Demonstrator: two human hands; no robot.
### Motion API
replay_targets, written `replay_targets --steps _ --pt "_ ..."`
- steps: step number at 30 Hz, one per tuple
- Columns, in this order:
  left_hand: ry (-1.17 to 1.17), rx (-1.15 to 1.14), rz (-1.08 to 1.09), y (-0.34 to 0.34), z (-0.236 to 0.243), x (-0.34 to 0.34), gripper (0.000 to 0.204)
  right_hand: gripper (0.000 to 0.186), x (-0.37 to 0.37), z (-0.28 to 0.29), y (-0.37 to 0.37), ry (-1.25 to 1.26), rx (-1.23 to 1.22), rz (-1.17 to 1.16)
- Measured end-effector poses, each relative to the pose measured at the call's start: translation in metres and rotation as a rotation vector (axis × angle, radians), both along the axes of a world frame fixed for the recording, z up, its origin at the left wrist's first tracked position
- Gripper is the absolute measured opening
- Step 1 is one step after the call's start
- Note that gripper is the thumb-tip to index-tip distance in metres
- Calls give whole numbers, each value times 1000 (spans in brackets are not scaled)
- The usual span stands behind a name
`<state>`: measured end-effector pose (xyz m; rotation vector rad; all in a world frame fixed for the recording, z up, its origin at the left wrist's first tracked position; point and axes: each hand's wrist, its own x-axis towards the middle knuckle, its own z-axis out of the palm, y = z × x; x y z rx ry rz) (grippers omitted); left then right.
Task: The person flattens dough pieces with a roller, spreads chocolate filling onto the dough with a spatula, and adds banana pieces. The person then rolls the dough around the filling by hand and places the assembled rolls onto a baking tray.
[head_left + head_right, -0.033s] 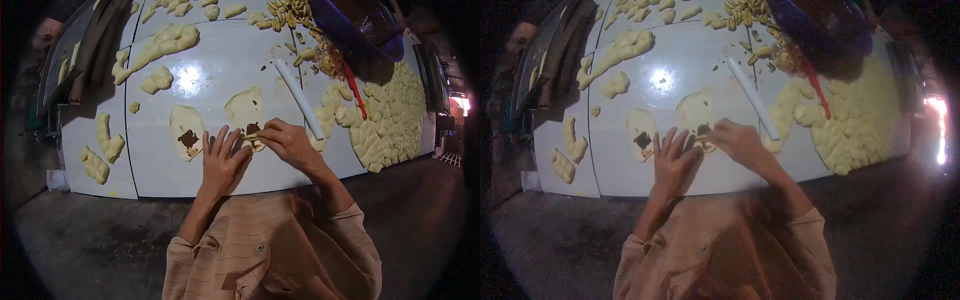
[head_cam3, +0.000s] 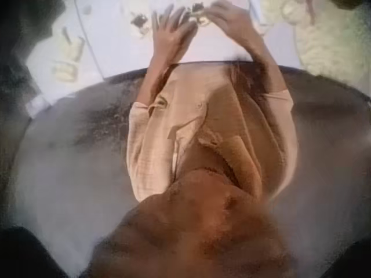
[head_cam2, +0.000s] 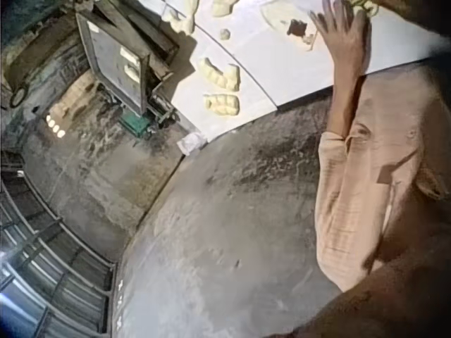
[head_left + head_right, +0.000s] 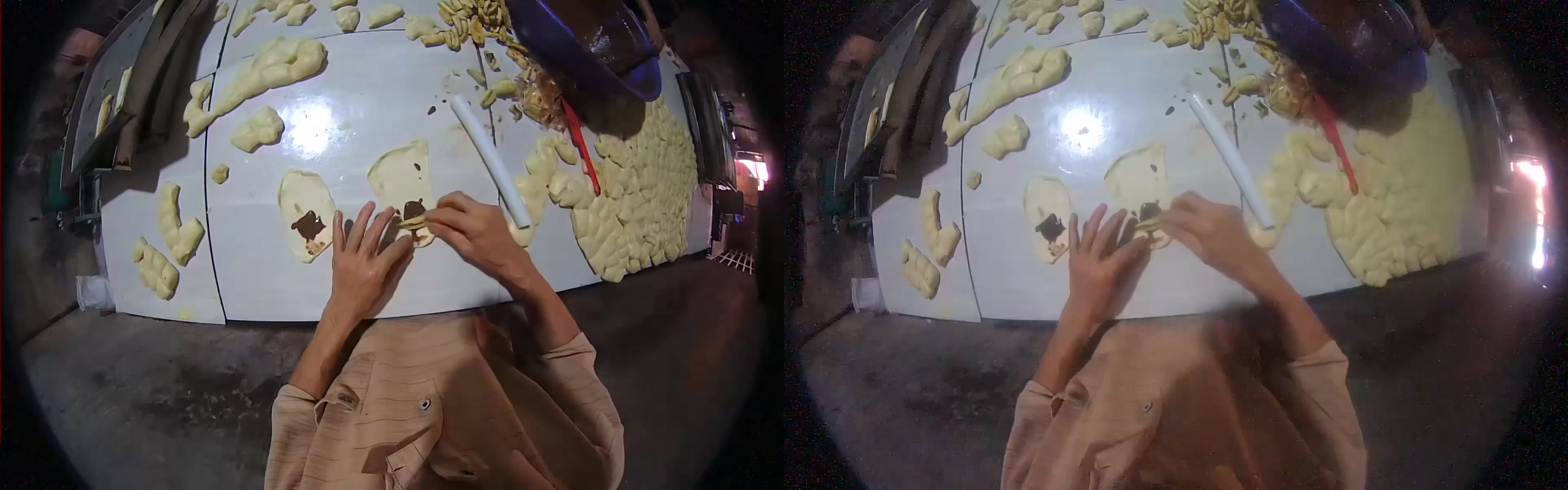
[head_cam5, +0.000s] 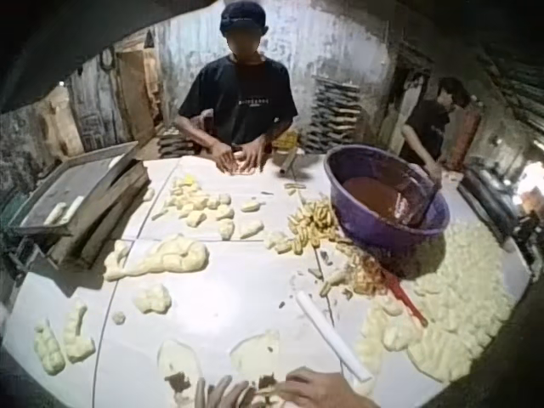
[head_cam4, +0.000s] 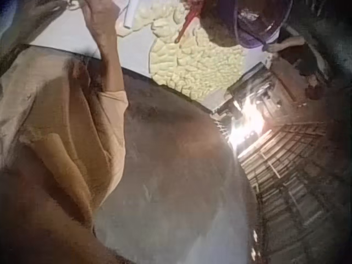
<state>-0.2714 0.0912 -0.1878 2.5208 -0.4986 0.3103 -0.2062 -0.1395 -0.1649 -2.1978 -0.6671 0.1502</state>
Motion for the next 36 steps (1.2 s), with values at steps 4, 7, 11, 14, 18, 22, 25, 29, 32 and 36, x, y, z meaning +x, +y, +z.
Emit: replay_targets --steps 4,7,11,14,18,22,25,29,32,36 --pt "14 25 -73 2 -5 5 20 20 -6 6 -11 -80 -192 141" --pt "-20 62 -111 -2 -12 8 21 18 -7 -7 -8 -214 -237 181" --pt "98 -26 -45 -5 2 12 16 17 -2 -7 -11 -61 -75 117" --pt "82 -106 76 -2 1 23 15 14 7 10 -5 211 72 -27" --pt "90 6 223 -7 -7 35 16 12 20 -7 7 119 -3 -99" --pt "95 83 155 -1 0 32 21 15 25 -2 7 -52 -115 -12" --pt "91 0 80 3 2 29 24 21 26 6 3 3 -47 -8" --pt "143 -21 27 -2 9 33 28 22 27 4 4 -117 -200 135" --pt "94 -26 51 1 5 42 18 17 34 6 6 -60 -175 174" --pt "126 -11 135 7 5 47 15 15 38 4 12 29 -233 91"
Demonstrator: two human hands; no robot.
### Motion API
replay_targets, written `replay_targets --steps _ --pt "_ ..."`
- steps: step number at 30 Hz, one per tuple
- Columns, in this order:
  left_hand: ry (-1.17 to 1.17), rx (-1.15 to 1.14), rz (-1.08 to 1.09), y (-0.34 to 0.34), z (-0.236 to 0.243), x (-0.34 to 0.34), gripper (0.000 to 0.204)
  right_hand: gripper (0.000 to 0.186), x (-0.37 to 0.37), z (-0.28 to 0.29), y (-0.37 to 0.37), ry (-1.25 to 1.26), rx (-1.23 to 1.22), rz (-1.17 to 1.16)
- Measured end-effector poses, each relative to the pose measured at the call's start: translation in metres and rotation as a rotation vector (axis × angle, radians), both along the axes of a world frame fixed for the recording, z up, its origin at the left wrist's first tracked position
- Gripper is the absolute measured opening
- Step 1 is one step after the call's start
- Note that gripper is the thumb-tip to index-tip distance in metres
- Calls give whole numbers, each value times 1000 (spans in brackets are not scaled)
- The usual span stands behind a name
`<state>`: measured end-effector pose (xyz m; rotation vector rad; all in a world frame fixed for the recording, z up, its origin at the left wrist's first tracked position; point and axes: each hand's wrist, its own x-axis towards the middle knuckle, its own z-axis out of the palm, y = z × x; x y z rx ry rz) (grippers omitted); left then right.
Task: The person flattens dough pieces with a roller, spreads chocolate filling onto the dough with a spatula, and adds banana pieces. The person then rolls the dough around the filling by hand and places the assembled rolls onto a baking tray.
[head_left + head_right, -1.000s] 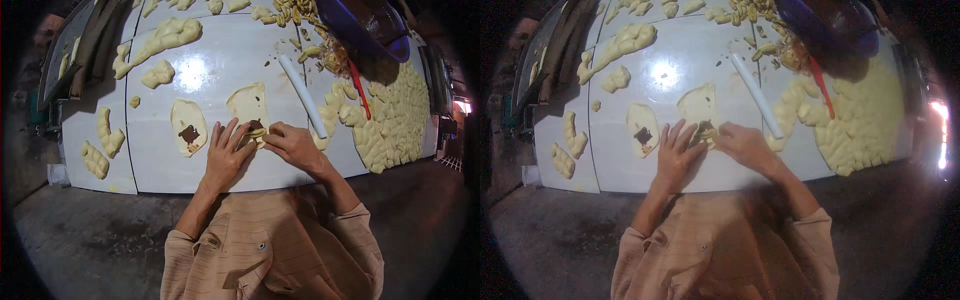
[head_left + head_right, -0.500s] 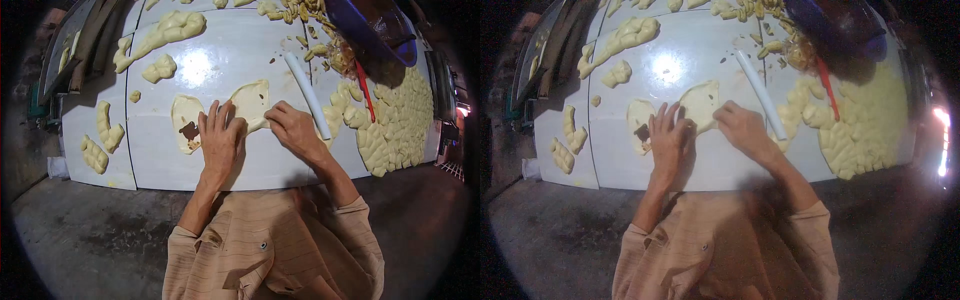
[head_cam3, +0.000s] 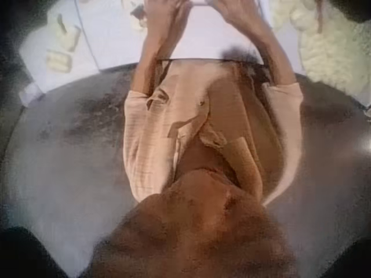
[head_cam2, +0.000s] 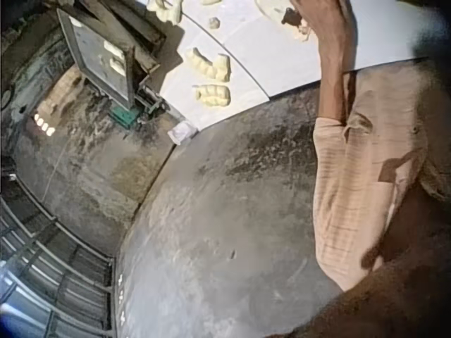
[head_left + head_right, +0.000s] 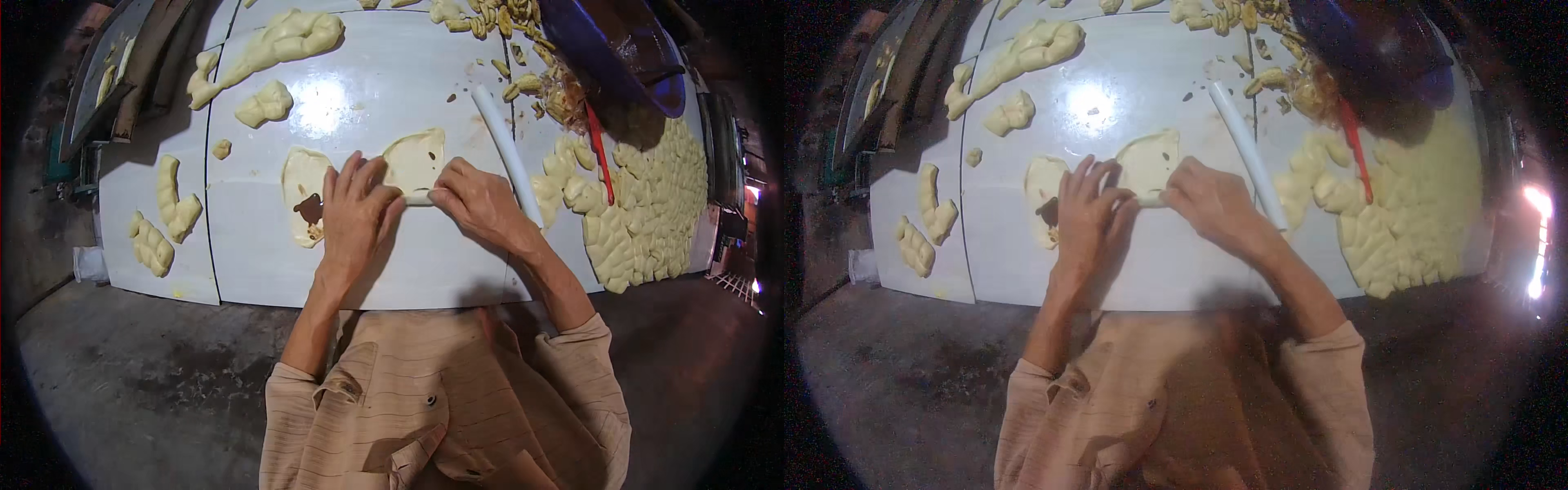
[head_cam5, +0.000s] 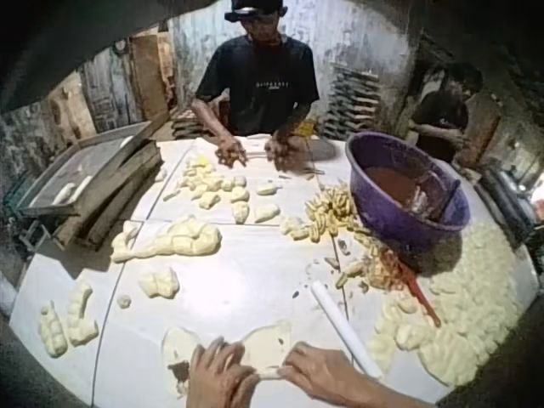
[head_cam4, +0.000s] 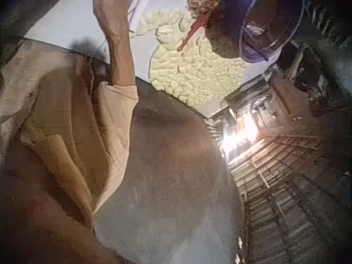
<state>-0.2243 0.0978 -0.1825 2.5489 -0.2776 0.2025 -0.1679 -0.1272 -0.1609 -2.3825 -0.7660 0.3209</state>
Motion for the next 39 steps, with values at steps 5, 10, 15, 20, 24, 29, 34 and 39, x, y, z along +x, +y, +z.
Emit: replay_targets --steps 5,10,15,20,24,29,34,39 --pt "-24 95 72 4 -6 -1 21 9 -4 -7 7 -140 -171 -132" --pt "-94 40 -53 4 -6 -1 25 19 -5 -10 -1 -280 77 -14" --pt "-98 81 33 8 -1 7 25 24 7 -16 -3 -151 2 8" --pt "-148 16 59 12 -2 7 23 22 -1 -14 -3 -317 107 21" --pt "-148 97 29 7 -3 8 23 28 12 -22 1 -317 -10 -24" --pt "-172 79 47 7 -1 9 24 28 11 -20 -4 -414 70 34" --pt "-122 107 73 5 -13 16 35 46 17 -17 -2 -398 -18 24" --pt "-86 304 -133 1 -12 40 56 66 34 -17 3 -447 -87 119"
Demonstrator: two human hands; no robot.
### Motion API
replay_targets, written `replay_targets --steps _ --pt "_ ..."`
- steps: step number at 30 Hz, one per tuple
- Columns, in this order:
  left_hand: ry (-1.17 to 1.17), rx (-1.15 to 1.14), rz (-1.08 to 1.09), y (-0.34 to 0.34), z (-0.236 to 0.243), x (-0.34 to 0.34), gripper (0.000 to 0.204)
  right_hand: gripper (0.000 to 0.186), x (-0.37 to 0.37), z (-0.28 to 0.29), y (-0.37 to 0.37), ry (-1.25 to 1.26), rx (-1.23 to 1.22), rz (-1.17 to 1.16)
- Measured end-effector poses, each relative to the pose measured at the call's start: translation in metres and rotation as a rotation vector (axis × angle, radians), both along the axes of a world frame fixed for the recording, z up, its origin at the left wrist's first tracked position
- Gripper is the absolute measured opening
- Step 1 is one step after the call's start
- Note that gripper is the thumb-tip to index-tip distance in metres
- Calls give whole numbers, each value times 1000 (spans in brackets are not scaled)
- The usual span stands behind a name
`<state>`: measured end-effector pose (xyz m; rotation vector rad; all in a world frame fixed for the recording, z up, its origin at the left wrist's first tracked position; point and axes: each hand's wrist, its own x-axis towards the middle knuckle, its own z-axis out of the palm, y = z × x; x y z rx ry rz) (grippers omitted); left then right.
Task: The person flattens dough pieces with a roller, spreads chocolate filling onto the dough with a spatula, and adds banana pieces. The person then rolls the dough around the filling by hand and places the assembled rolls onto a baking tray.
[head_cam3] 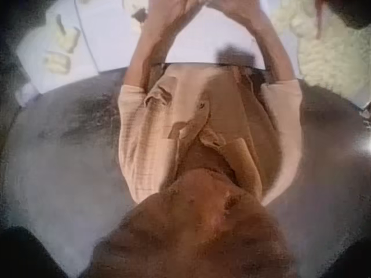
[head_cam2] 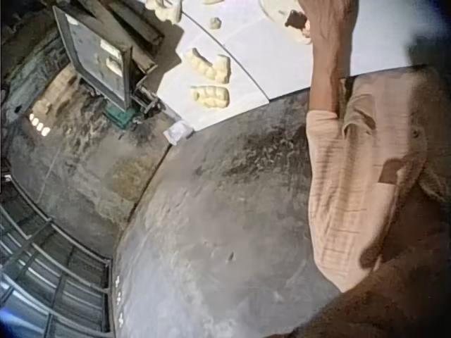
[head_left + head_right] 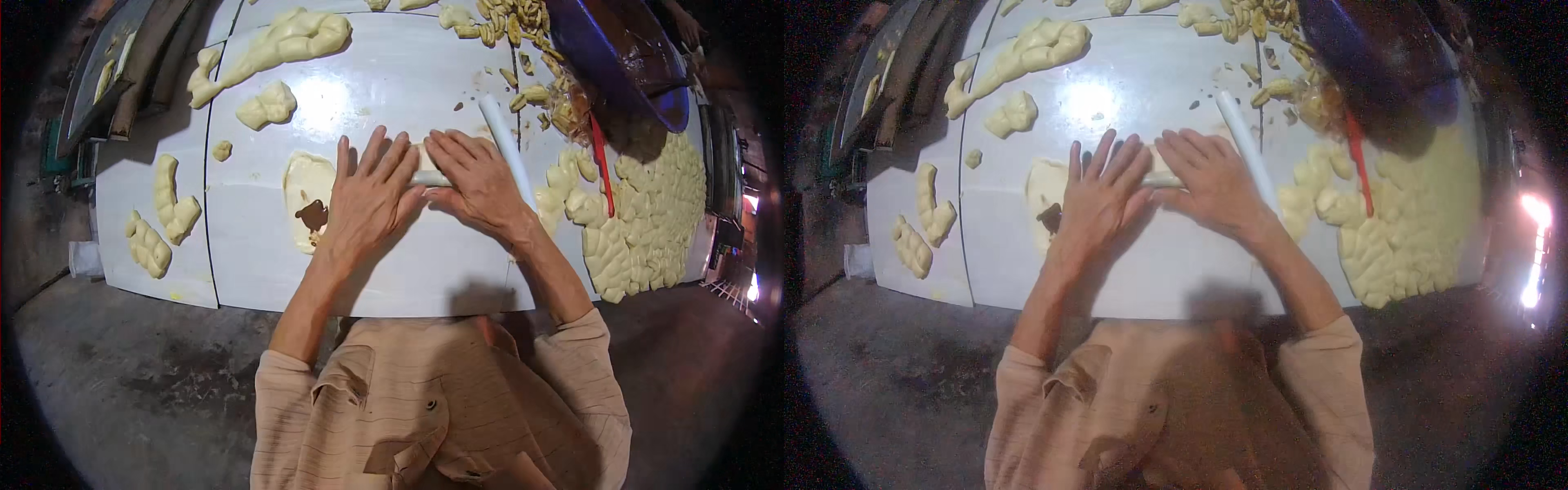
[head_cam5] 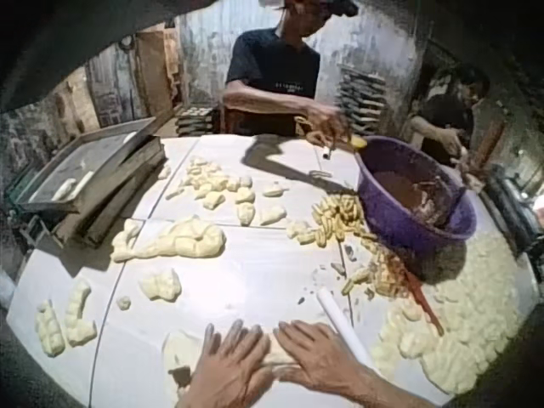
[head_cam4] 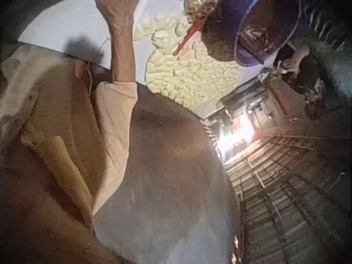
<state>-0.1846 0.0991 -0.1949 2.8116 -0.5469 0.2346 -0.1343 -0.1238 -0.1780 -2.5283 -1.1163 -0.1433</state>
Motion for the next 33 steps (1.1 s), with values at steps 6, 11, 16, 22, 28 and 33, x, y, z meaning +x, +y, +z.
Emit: replay_targets --steps 6,11,16,22,28,33 --pt "154 44 21 7 4 11 80 65 4 -2 -3 -18 -65 -26" --pt "64 -134 -96 28 12 7 61 32 1 -6 -10 72 132 38" --pt "-117 -398 130 19 1 4 29 19 5 -10 1 11 209 -91" --pt "-92 -285 45 12 7 1 25 28 5 -5 4 -13 103 -73" --pt "-127 -360 89 5 16 4 25 38 5 -4 -5 10 159 -63" --pt "-104 -207 189 7 14 17 31 36 14 -3 5 -84 107 -147"
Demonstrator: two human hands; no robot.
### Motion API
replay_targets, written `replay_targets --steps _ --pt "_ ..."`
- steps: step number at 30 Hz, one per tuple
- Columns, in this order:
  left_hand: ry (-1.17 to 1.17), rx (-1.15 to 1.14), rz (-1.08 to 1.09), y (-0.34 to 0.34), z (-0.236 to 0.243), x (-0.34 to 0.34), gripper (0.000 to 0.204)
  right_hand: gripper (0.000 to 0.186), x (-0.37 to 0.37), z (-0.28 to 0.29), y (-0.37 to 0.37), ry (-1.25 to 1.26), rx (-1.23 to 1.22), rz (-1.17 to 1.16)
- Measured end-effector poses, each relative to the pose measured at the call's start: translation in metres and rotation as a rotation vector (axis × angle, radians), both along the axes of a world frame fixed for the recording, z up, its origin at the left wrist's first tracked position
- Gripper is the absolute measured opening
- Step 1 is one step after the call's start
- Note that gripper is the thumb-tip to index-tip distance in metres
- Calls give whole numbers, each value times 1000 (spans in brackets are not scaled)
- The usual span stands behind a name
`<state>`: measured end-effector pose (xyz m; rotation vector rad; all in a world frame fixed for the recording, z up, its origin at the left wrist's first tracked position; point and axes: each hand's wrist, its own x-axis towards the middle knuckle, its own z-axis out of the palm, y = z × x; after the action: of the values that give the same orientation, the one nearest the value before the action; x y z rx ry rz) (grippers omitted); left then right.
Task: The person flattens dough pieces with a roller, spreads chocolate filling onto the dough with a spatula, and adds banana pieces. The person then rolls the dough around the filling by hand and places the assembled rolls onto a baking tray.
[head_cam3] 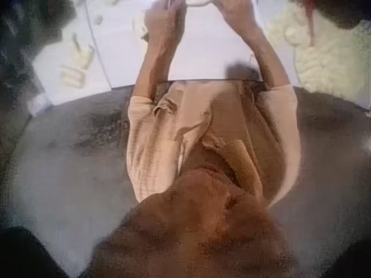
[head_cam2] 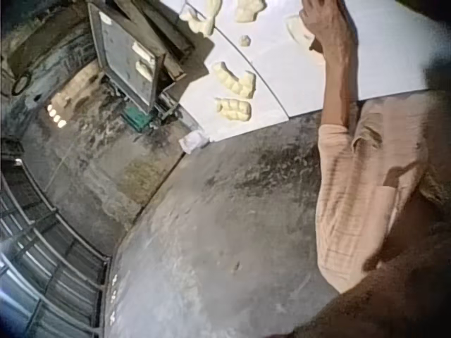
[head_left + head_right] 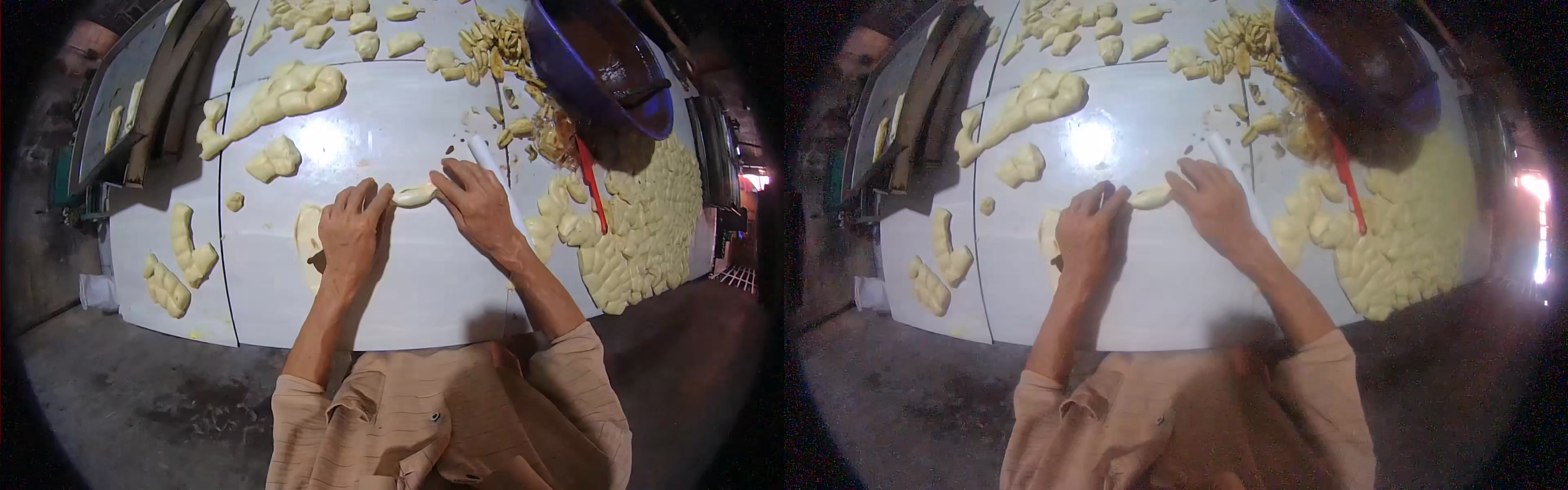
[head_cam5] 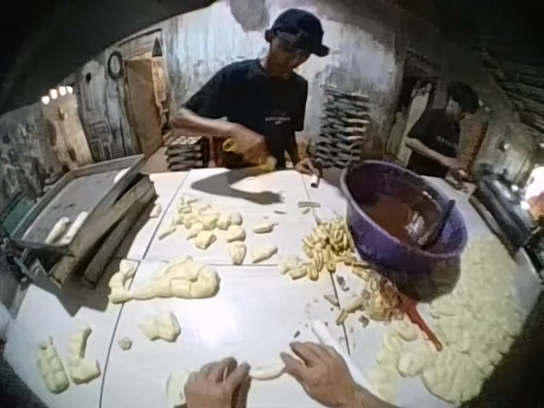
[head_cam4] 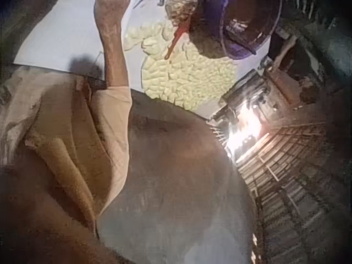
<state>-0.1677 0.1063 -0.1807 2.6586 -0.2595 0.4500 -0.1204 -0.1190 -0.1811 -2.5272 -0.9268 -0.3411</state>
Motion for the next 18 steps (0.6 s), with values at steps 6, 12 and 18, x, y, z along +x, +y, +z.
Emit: replay_targets --steps 6,12,18 --pt "-13 1 -55 -5 -3 -2 25 35 -2 -10 -3 6 -46 98" --pt "44 -115 -28 -4 3 12 27 37 4 1 5 106 8 48" --pt "56 -101 -110 -3 4 15 27 39 10 -18 8 88 91 138"
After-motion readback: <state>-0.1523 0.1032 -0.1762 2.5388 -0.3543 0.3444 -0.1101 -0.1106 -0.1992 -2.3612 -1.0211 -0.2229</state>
